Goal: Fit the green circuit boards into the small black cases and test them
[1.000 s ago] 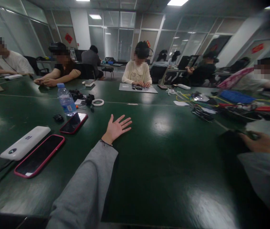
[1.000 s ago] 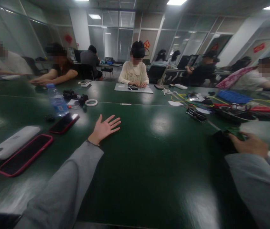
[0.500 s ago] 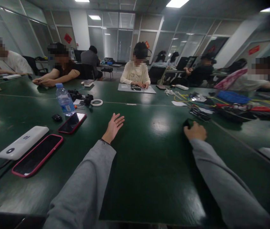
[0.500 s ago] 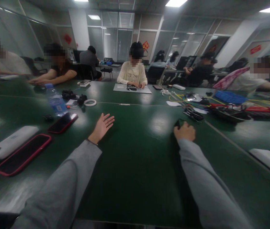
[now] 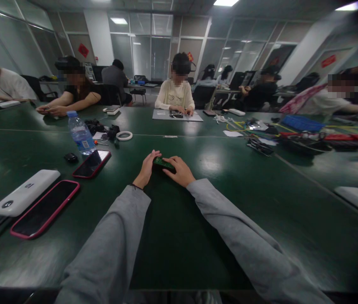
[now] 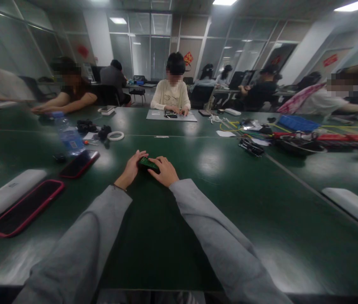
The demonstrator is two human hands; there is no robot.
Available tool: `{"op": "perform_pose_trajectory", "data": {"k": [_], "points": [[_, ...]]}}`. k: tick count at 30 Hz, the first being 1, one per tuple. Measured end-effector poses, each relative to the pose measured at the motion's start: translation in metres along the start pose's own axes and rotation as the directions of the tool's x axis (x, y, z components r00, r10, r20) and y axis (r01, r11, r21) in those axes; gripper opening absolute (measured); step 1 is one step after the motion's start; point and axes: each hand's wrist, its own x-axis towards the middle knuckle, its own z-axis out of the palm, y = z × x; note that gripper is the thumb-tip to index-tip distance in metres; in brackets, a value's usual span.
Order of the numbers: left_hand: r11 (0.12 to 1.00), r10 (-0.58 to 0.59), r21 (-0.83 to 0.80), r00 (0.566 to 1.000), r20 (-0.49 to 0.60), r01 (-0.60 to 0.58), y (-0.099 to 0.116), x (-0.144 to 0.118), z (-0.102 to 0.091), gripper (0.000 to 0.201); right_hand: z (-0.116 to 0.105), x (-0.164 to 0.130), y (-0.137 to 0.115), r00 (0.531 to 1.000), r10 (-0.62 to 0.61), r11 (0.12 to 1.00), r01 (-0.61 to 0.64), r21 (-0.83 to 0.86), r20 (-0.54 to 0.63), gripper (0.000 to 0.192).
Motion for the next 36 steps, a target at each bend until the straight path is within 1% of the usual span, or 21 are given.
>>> {"op": "perform_pose_trajectory", "data": {"k": [4,8,10,12,16,19,23,30,33,36], "points": [[0.997,-0.038,-0.06,0.999,0.018,0.039,0.004,-0.002,0.0,0.047,0.001,0.0,0.003,1.0,0.009,0.999,-0.01,0.048,0.008,0.05],[0.987,-0.101,-0.123,0.995,0.01,0.102,0.01,-0.003,0.001,0.047,0.001,0.0,-0.001,0.997,0.029,0.997,-0.024,0.073,-0.067,0.055],[0.984,-0.115,-0.135,0.993,0.013,0.116,0.012,-0.004,0.0,0.048,0.001,-0.001,-0.002,0.995,0.036,0.997,-0.029,0.076,-0.098,0.052],[0.982,-0.123,-0.138,0.992,0.023,0.125,0.013,-0.004,0.0,0.049,0.001,-0.002,-0.001,0.994,0.035,0.997,-0.028,0.067,-0.102,0.046],[0.979,-0.148,-0.139,0.989,0.028,0.15,0.016,-0.006,0.0,0.048,-0.002,-0.004,-0.002,0.996,0.051,0.997,-0.047,0.055,-0.071,0.034],[0.975,-0.172,-0.143,0.985,0.015,0.172,0.019,-0.006,0.001,0.047,-0.003,-0.004,-0.003,0.996,0.076,0.995,-0.072,0.073,-0.052,0.029],[0.972,-0.183,-0.15,0.983,0.01,0.182,0.021,-0.007,0.002,0.046,-0.002,-0.005,-0.002,0.994,0.098,0.992,-0.093,0.084,-0.049,0.027],[0.972,-0.186,-0.145,0.982,0.01,0.185,0.019,-0.006,0.0,0.047,0.0,-0.004,-0.003,0.994,0.094,0.993,-0.089,0.074,-0.062,0.026],[0.974,-0.182,-0.137,0.983,0.018,0.182,0.018,-0.008,0.0,0.048,-0.001,-0.003,-0.002,0.988,0.131,0.986,-0.121,0.113,-0.085,0.026],[0.976,-0.18,-0.121,0.983,0.028,0.182,0.016,-0.008,0.0,0.049,-0.002,-0.002,0.0,0.973,0.198,0.957,-0.166,0.236,-0.119,0.026]]}}
